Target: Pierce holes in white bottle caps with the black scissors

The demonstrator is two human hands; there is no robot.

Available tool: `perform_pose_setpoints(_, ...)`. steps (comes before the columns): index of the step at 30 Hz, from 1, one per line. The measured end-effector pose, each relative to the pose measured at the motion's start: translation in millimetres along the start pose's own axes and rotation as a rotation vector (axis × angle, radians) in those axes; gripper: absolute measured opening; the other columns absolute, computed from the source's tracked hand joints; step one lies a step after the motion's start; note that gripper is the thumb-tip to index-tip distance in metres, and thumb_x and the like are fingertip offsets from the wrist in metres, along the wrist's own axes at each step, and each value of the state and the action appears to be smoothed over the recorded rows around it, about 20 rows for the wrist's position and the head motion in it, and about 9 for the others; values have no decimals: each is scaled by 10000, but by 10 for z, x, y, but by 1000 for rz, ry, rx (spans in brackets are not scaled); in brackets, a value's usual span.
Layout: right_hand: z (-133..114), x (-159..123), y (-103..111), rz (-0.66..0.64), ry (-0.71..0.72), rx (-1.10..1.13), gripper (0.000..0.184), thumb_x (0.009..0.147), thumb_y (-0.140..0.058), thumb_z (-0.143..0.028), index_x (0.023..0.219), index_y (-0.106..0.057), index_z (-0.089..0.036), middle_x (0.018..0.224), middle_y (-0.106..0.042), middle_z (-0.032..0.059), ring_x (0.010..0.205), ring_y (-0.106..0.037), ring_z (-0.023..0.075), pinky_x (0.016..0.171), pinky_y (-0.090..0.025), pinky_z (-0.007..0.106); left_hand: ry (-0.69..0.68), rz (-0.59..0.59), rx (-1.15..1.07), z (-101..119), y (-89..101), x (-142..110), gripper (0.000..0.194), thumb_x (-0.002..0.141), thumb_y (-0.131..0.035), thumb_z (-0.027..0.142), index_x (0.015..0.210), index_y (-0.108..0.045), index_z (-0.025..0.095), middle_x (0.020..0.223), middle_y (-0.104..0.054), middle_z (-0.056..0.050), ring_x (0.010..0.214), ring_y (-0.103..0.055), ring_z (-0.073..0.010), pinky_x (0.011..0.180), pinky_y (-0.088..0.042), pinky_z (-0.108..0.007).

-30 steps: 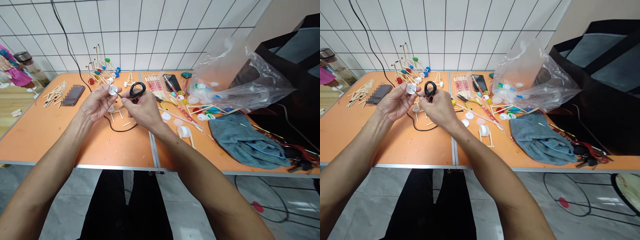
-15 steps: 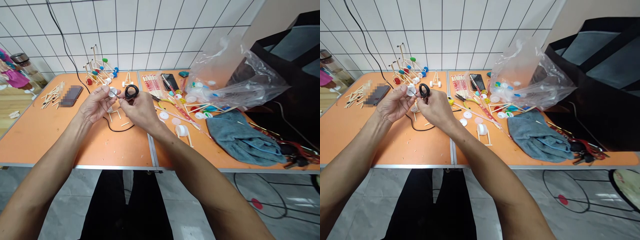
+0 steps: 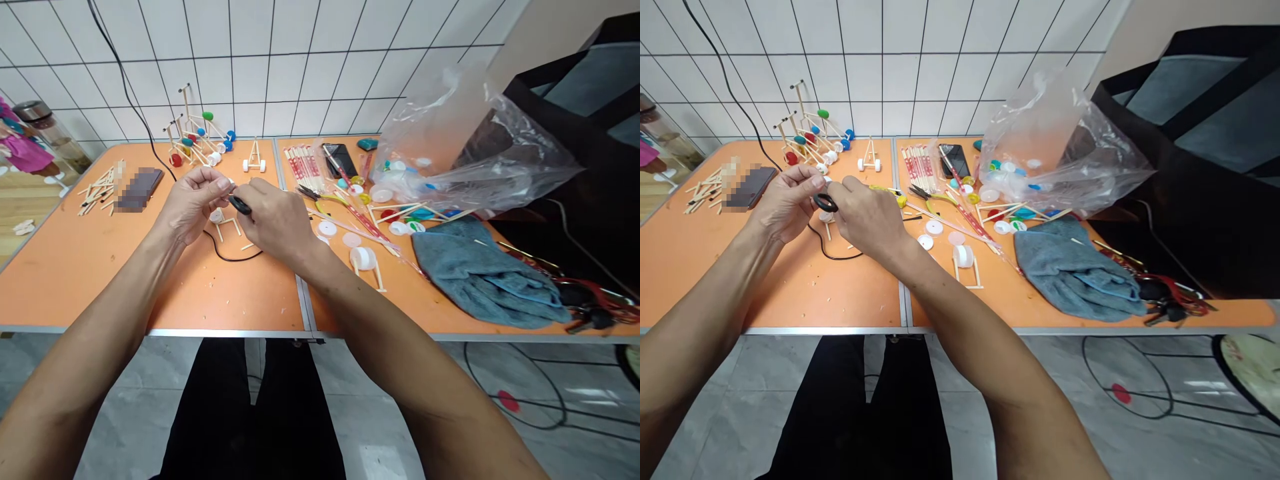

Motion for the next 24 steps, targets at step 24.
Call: perform_pose_setpoints(24, 118, 48, -48, 42, -217, 700, 116, 1029, -700, -280, 926, -674, -233, 793, -693, 13, 737, -668, 178, 672, -529, 271, -55, -12, 27, 147, -54, -57, 398, 695, -1135, 297, 824, -764, 233, 741, -793, 24, 663, -747, -124, 622, -608, -204)
Point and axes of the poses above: each hand's wrist, its own x-axis towards the middle knuckle, its own y-axis out of the back of the hand, z = x × y, the point moved 6 cm from there along x, towards the middle knuckle
